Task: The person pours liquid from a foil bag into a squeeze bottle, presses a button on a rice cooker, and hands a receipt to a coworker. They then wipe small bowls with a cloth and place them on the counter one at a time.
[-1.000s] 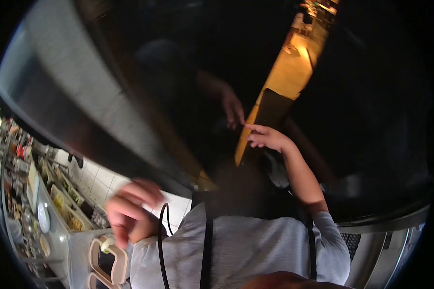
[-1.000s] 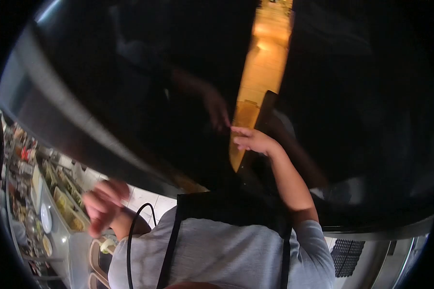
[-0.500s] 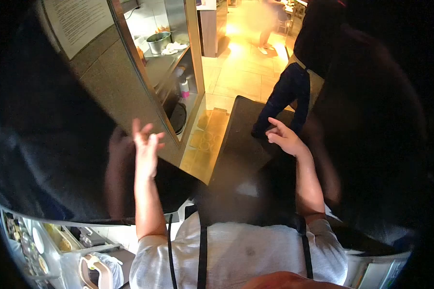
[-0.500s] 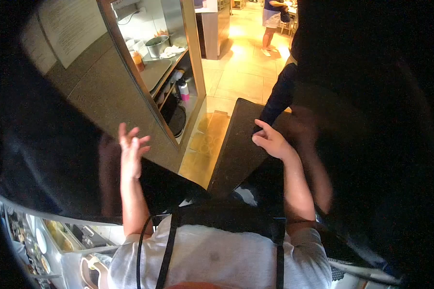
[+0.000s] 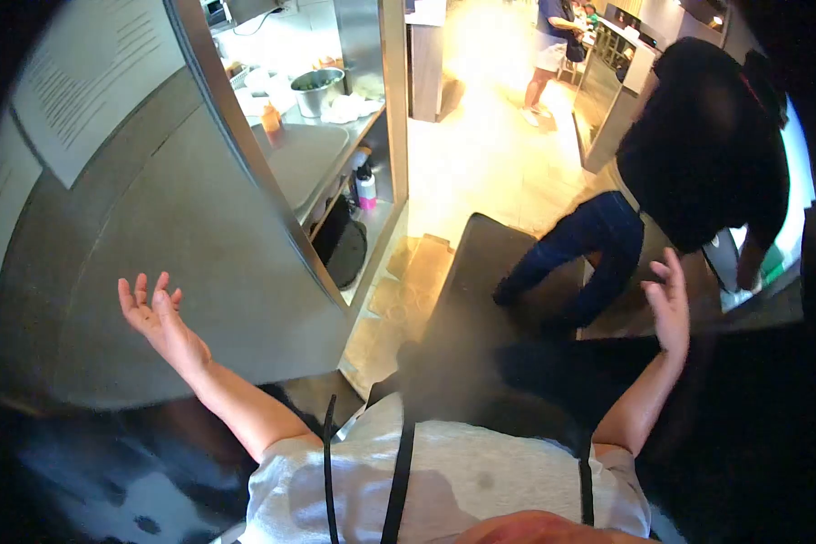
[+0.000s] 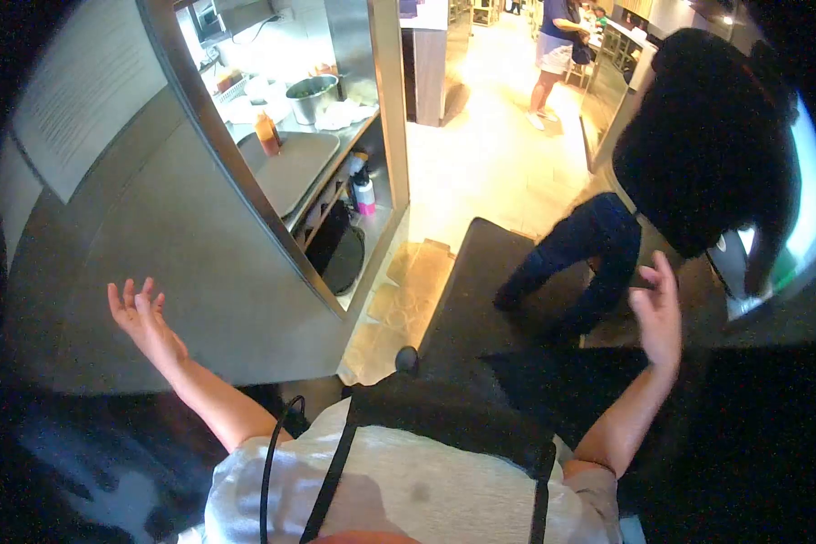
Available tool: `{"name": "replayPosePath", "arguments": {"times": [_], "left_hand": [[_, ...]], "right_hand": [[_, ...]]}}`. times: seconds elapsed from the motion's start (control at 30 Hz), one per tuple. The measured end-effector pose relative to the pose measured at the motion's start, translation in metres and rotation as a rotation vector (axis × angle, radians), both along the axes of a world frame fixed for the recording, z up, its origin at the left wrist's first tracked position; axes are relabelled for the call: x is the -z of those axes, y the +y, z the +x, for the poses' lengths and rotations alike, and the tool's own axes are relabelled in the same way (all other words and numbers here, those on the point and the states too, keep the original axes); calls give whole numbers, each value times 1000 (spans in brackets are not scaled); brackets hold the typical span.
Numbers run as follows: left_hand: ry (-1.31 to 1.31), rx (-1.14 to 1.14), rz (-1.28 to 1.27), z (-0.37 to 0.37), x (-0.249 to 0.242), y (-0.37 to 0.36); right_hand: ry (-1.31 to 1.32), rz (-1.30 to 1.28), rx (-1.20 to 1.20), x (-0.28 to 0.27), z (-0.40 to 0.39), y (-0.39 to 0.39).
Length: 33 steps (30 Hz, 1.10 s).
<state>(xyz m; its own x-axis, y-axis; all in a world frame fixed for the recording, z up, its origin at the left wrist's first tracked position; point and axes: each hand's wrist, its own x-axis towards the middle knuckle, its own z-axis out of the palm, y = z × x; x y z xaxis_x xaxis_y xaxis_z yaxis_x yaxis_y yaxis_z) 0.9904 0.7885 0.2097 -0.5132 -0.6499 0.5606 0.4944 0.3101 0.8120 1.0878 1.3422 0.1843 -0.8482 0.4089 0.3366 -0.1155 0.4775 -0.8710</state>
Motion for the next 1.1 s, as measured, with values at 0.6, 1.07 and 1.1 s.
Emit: {"name": "replayPosePath", "arguments": {"times": [0.6, 1.07, 1.1], "left_hand": [[103, -843, -1187, -286, -34, 26], [-97, -1154, -923, -308, -19, 35], [-108, -1160, -889, -310, -16, 36]], "right_hand": [[-384, -241, -776, 18, -550, -149], [624, 283, -851, -191, -986, -522], [622, 318, -801, -204, -999, -537]]}}
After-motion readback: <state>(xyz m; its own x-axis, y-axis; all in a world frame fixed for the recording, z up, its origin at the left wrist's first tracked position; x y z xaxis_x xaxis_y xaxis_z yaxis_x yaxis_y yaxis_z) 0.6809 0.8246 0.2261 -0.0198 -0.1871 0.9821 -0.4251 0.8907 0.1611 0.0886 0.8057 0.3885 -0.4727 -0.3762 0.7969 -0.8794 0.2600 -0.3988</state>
